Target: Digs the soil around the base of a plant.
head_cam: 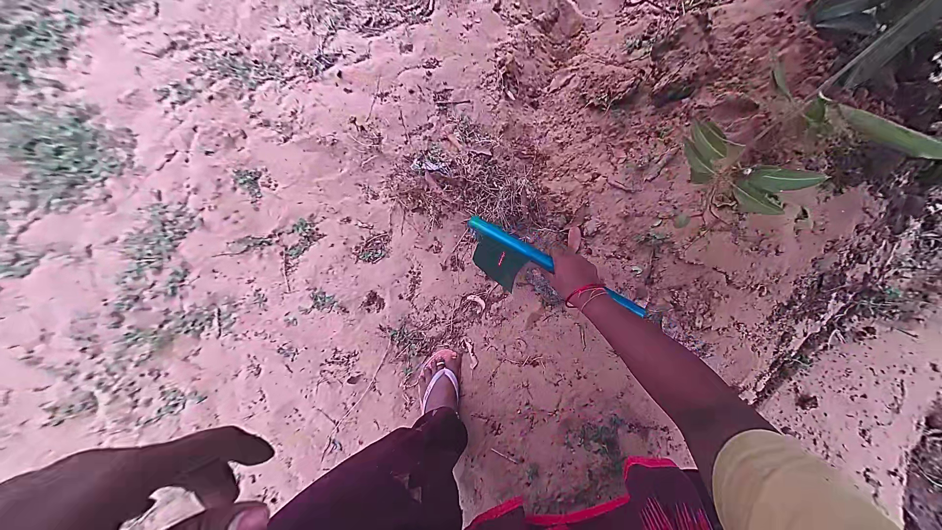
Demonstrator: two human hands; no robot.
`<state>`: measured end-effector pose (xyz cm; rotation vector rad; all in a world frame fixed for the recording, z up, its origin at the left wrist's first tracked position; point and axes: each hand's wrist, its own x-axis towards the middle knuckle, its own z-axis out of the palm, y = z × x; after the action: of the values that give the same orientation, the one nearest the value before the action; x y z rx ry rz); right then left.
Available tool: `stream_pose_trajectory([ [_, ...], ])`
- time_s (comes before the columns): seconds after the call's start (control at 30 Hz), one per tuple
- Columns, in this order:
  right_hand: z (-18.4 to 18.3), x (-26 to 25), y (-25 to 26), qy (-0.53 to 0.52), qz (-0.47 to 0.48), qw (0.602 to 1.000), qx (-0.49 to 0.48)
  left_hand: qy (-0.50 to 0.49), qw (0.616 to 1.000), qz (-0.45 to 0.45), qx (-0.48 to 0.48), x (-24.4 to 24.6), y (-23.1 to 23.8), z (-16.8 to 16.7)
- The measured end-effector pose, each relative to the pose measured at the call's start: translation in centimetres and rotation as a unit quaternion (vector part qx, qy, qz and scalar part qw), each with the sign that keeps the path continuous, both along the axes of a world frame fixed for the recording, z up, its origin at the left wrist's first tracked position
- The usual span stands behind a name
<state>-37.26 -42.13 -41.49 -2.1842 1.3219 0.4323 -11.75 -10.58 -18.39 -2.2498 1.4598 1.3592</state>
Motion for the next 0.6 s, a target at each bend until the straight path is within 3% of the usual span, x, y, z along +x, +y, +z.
stream_pose_trajectory([
  [0.07, -1.1, 0.2, 0.2, -0.011, -0.053, 0.999, 0.008, -0.023, 0.993, 0.106, -0.051, 2.6, -9.2, -7.7],
  [0.13, -1.5, 0.7, 0.5, -0.029, -0.091, 0.995, 0.024, 0.032, 0.949, 0.294, -0.106, 0.9, -19.6, -14.9],
  [0.2, -3.1, 1.0, 0.8, -0.026, -0.1, 0.994, 0.046, 0.092, 0.909, 0.371, -0.168, -2.4, -27.4, -21.8],
  [0.3, -7.8, 0.6, 0.5, 0.03, -0.111, 0.989, 0.099, 0.179, 0.858, 0.426, -0.224, -8.2, -32.4, -31.9],
  [0.33, -9.2, -0.1, 0.4, 0.046, -0.113, 0.985, 0.121, 0.184, 0.859, 0.424, -0.218, -10.0, -32.6, -34.4],
  [0.4, -10.3, -1.1, 0.4, 0.063, -0.113, 0.98, 0.152, 0.193, 0.87, 0.398, -0.219, -11.4, -32.4, -36.7],
  [0.53, -6.7, -1.4, 2.0, 0.124, -0.083, 0.974, 0.172, 0.238, 0.882, 0.385, -0.129, -11.6, -31.3, -35.4],
  [0.6, -5.4, -3.2, 2.8, 0.159, -0.072, 0.967, 0.186, 0.281, 0.863, 0.412, -0.081, -13.5, -29.9, -35.6],
])
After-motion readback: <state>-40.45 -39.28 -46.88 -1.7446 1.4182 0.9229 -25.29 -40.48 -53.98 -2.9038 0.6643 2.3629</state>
